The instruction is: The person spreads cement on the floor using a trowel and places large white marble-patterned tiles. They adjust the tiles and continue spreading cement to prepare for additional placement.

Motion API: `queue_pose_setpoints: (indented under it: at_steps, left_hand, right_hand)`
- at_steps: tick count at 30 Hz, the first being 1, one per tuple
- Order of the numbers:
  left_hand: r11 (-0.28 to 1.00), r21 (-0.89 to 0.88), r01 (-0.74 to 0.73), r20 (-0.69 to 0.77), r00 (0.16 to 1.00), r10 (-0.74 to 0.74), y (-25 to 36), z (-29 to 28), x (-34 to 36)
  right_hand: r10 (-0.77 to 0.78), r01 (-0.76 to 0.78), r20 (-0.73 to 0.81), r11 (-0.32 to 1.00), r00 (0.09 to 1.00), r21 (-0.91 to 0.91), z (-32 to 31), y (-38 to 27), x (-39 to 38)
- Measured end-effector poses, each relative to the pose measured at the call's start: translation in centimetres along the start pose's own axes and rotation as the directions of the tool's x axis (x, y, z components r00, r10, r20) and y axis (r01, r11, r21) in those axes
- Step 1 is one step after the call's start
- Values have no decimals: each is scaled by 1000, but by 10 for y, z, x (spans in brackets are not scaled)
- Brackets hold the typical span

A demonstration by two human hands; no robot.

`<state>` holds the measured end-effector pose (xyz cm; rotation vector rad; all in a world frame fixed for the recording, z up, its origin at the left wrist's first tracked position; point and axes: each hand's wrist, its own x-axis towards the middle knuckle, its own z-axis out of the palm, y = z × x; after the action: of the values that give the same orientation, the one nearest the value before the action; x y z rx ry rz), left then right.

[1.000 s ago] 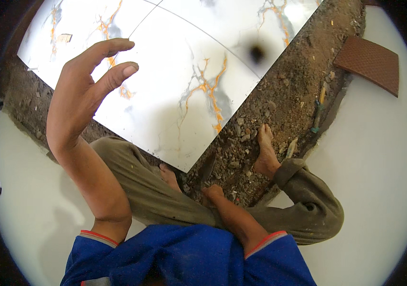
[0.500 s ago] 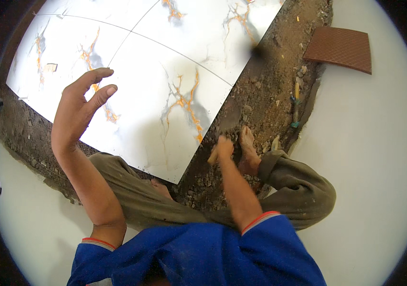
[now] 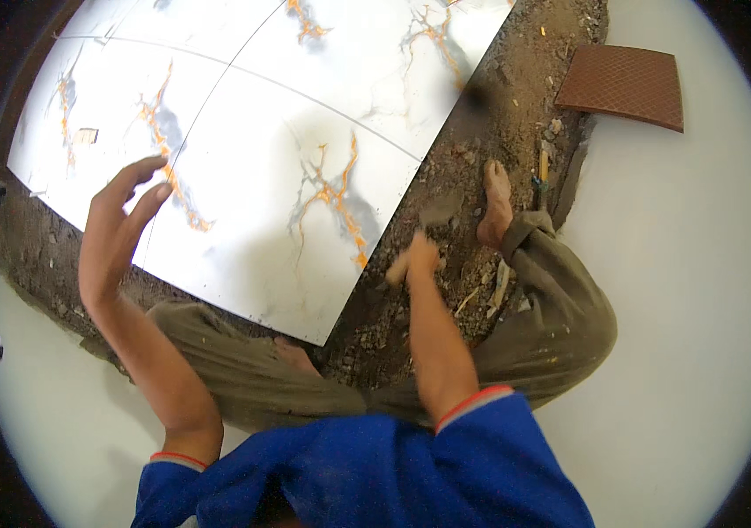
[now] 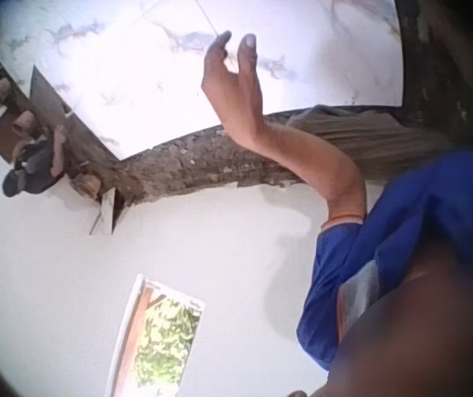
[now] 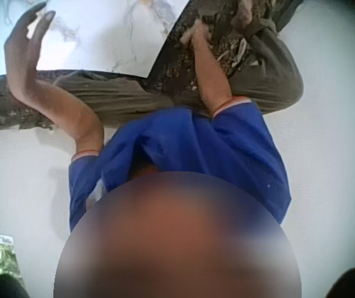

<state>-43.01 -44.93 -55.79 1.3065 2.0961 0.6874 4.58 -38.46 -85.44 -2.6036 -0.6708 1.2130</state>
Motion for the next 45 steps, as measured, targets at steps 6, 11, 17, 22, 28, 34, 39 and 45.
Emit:
queue_pose_setpoints:
  at_steps: [6, 11, 17, 22, 28, 34, 39, 45]
  left_hand:
    - [1000, 28, 6, 33, 999, -7, 17, 21, 24]
    - [995, 95, -38, 159, 987, 23, 26, 48, 44]
    - [996, 60, -70, 194, 979, 57, 34, 53, 53]
    - [990, 84, -112, 110, 989, 102, 32, 45, 43]
    - [995, 68, -78, 127, 990, 68, 33, 35, 31]
    - [995, 93, 35, 68, 997, -41, 30, 19, 6]
    - [986, 167, -5, 29, 1000, 1, 38, 23, -7]
    - [977, 205, 61, 55, 996, -73, 49, 32, -4]
  right_hand:
    - [550, -464, -408, 835, 729, 296, -27, 167, -59]
    - [9, -65, -266, 977, 964, -204, -19, 122, -71]
    - [412, -426, -182, 903, 893, -44, -26, 125, -104]
    - [615, -391, -217, 694, 758, 604, -40, 149, -96]
    - [-235, 234, -135, 972, 962, -25, 10, -14, -46]
    - [-520, 437, -29, 746, 854, -503, -35, -143, 82]
    - [-230, 151, -196, 924, 953, -351, -68, -213, 160]
    - [-476, 458, 6, 843, 880, -283, -76, -264, 178]
